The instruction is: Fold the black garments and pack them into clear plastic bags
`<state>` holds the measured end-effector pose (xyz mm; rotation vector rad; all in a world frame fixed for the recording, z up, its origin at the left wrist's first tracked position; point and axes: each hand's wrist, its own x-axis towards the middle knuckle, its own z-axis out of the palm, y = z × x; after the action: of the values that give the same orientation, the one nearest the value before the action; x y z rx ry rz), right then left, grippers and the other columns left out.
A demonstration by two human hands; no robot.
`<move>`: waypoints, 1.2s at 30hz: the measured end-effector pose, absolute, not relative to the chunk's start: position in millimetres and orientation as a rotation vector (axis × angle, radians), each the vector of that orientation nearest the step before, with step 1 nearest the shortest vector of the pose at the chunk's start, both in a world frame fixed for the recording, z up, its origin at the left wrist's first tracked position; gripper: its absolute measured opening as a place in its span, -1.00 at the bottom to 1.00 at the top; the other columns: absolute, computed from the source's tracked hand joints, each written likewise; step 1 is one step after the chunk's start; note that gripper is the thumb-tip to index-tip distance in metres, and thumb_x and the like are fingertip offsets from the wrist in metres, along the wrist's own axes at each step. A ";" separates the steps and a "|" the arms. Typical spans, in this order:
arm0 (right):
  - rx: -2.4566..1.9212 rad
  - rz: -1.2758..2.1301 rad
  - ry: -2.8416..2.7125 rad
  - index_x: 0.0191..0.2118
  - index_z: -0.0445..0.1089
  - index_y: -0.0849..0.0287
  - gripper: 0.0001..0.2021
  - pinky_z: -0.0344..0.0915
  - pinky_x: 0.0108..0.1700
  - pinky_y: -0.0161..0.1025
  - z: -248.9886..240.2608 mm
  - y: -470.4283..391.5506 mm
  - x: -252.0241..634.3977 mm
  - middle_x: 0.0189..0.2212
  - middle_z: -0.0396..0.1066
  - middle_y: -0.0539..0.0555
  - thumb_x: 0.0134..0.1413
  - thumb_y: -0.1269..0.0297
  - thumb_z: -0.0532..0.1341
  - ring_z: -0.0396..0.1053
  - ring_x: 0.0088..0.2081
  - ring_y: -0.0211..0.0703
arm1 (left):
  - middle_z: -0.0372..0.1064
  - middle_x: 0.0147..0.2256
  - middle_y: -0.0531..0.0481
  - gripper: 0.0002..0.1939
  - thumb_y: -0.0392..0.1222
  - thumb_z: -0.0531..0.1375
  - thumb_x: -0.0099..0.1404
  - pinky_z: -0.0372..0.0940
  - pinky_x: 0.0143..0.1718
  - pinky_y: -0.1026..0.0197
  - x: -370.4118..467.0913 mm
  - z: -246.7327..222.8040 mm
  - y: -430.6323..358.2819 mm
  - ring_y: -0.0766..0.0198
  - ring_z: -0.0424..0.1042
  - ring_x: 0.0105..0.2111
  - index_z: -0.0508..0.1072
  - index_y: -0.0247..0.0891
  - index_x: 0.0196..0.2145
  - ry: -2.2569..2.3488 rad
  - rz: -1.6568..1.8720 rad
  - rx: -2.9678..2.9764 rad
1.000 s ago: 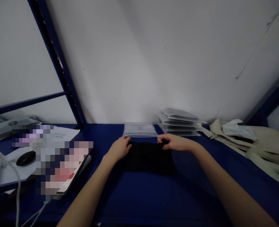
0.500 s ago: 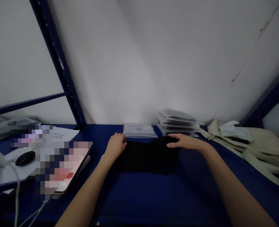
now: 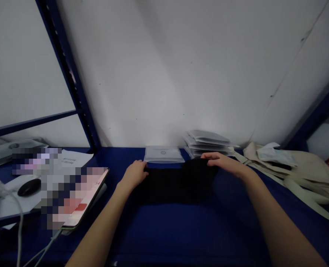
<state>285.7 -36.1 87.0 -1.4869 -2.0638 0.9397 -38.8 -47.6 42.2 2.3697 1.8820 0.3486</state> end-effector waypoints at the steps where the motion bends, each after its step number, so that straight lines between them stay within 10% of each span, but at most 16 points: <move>1: -1.550 0.877 -2.008 -0.33 0.38 0.14 -0.73 0.21 -0.07 -0.09 86.5 -36.0 292.2 -0.29 0.44 0.06 -0.25 0.33 0.06 0.32 -0.15 0.02 | 0.38 -0.22 -0.13 -0.83 -0.33 0.10 0.14 0.21 -0.21 0.21 -40.0 42.1 -47.8 0.13 0.36 -0.19 0.42 -0.28 -0.29 1.906 0.324 2.369; 14: -1.696 0.570 -2.279 0.07 0.26 0.20 -0.43 0.11 0.12 -0.09 72.1 -24.0 285.5 0.10 0.24 0.21 -0.04 0.01 0.16 0.20 0.10 0.09 | 0.32 -0.11 -0.27 -0.68 -0.23 0.10 0.16 0.24 -0.20 0.17 -39.5 44.4 -53.7 0.04 0.36 -0.12 0.33 -0.37 -0.12 2.212 0.241 2.121; 20: -1.932 0.238 -2.205 0.15 0.14 0.18 -0.45 0.25 -0.10 -0.07 63.0 -21.7 273.1 -0.04 0.36 0.25 -0.03 0.30 0.14 0.34 -0.06 0.11 | 0.43 -0.24 -0.27 -0.75 -0.41 0.02 0.11 0.26 -0.30 0.19 -46.6 43.5 -54.1 0.04 0.45 -0.22 0.40 -0.37 -0.25 2.311 0.247 1.928; 26: -1.923 0.282 -2.311 -0.18 0.41 0.22 -0.66 0.26 -0.13 -0.13 59.9 -18.1 286.6 -0.20 0.43 0.21 -0.13 0.53 0.07 0.38 -0.16 0.01 | 0.46 -0.26 -0.28 -0.72 -0.43 -0.01 0.11 0.26 -0.28 0.18 -51.1 40.1 -48.0 0.05 0.45 -0.22 0.45 -0.35 -0.30 2.289 0.319 1.953; 36: -1.627 0.580 -2.381 -0.11 0.35 0.19 -0.52 0.25 -0.24 -0.23 49.1 -24.5 247.6 -0.23 0.42 0.17 -0.07 -0.07 0.19 0.37 -0.25 -0.06 | 0.43 -0.21 -0.16 -0.79 -0.28 0.03 0.20 0.23 -0.22 0.20 -50.0 41.8 -43.0 0.12 0.41 -0.19 0.42 -0.27 -0.26 2.239 0.659 1.988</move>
<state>247.6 -24.5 49.1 -1.6273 -2.3805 0.5798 -50.0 -43.0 41.8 1.9884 2.2392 0.6589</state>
